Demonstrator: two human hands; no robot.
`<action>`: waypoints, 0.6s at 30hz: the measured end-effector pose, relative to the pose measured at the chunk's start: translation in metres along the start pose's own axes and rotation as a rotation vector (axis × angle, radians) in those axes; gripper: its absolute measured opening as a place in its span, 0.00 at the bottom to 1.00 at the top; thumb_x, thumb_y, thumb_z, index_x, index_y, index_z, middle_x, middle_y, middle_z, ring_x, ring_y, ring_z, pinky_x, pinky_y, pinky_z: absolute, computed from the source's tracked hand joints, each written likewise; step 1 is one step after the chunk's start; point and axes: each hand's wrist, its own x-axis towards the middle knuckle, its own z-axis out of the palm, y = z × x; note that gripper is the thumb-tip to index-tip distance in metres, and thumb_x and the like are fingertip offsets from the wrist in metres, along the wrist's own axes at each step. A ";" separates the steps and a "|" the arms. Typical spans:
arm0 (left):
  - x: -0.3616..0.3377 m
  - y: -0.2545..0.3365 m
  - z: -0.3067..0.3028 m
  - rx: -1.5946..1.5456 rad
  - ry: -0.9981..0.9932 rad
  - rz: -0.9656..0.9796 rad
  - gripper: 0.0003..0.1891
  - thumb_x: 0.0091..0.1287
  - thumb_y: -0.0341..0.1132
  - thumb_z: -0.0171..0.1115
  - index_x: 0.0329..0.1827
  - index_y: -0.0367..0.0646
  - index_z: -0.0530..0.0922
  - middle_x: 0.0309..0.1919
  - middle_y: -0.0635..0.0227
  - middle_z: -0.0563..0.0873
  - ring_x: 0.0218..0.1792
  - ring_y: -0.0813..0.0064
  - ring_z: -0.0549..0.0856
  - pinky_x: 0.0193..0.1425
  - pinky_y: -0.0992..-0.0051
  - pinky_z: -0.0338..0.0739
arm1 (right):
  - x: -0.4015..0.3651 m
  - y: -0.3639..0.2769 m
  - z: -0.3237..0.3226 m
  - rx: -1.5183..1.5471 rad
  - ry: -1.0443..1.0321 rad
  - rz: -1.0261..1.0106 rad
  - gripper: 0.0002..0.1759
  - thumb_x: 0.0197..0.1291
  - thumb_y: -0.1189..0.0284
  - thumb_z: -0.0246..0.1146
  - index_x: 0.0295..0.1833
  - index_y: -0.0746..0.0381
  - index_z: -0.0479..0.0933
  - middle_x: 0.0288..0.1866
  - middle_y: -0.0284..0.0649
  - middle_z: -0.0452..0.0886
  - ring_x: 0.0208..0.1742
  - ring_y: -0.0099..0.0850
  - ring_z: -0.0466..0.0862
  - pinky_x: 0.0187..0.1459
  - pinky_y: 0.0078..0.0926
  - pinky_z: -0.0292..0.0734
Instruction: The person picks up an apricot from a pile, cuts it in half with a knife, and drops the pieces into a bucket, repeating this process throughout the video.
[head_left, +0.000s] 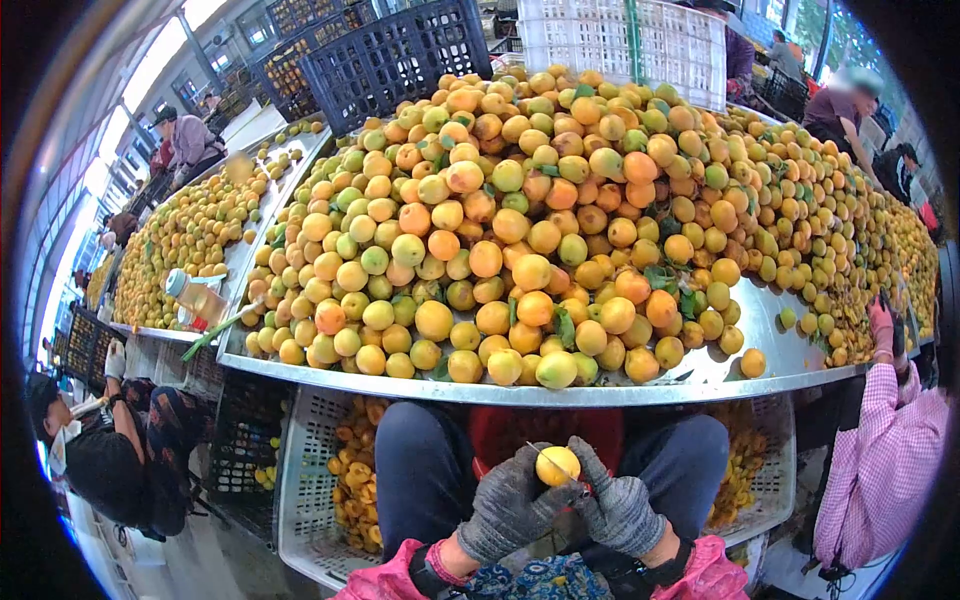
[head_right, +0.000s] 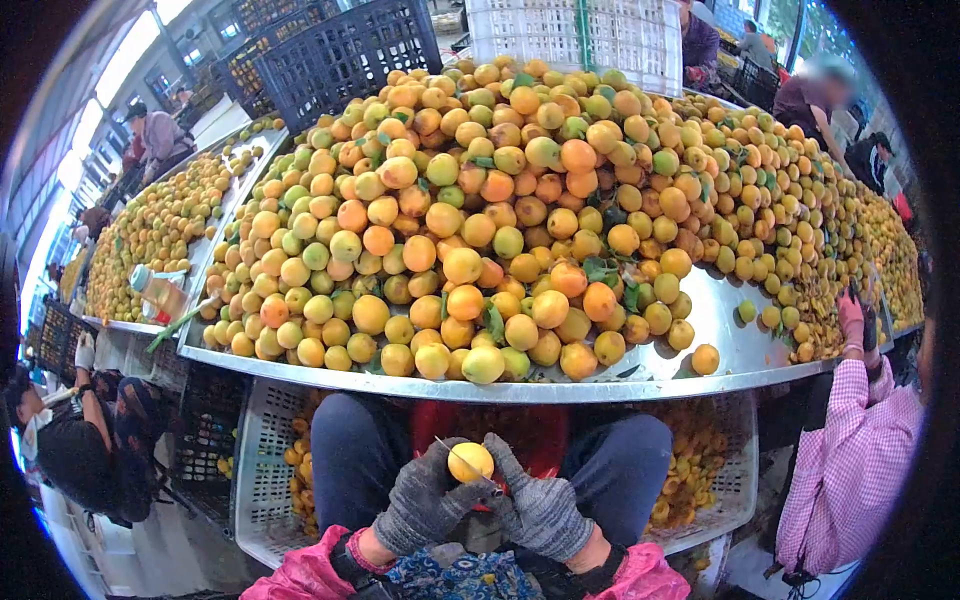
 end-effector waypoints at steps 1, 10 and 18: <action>0.000 0.002 -0.005 0.161 0.020 0.099 0.28 0.54 0.44 0.74 0.53 0.39 0.74 0.37 0.56 0.85 0.38 0.58 0.87 0.41 0.67 0.81 | 0.001 -0.001 0.000 -0.005 -0.008 0.000 0.37 0.62 0.63 0.60 0.74 0.59 0.57 0.29 0.46 0.81 0.18 0.43 0.79 0.21 0.39 0.72; 0.007 -0.008 -0.002 0.141 0.021 0.081 0.29 0.53 0.53 0.73 0.50 0.41 0.76 0.31 0.57 0.85 0.32 0.57 0.86 0.34 0.64 0.80 | 0.007 -0.001 0.007 0.095 -0.099 0.071 0.40 0.61 0.64 0.62 0.76 0.57 0.53 0.35 0.53 0.82 0.23 0.49 0.82 0.26 0.41 0.77; 0.001 -0.044 0.006 -0.170 -0.166 -0.014 0.26 0.57 0.48 0.71 0.50 0.39 0.75 0.32 0.54 0.85 0.34 0.54 0.86 0.37 0.63 0.80 | 0.000 0.013 0.014 0.240 -0.299 0.132 0.39 0.63 0.65 0.60 0.76 0.59 0.52 0.34 0.56 0.81 0.31 0.51 0.84 0.32 0.41 0.79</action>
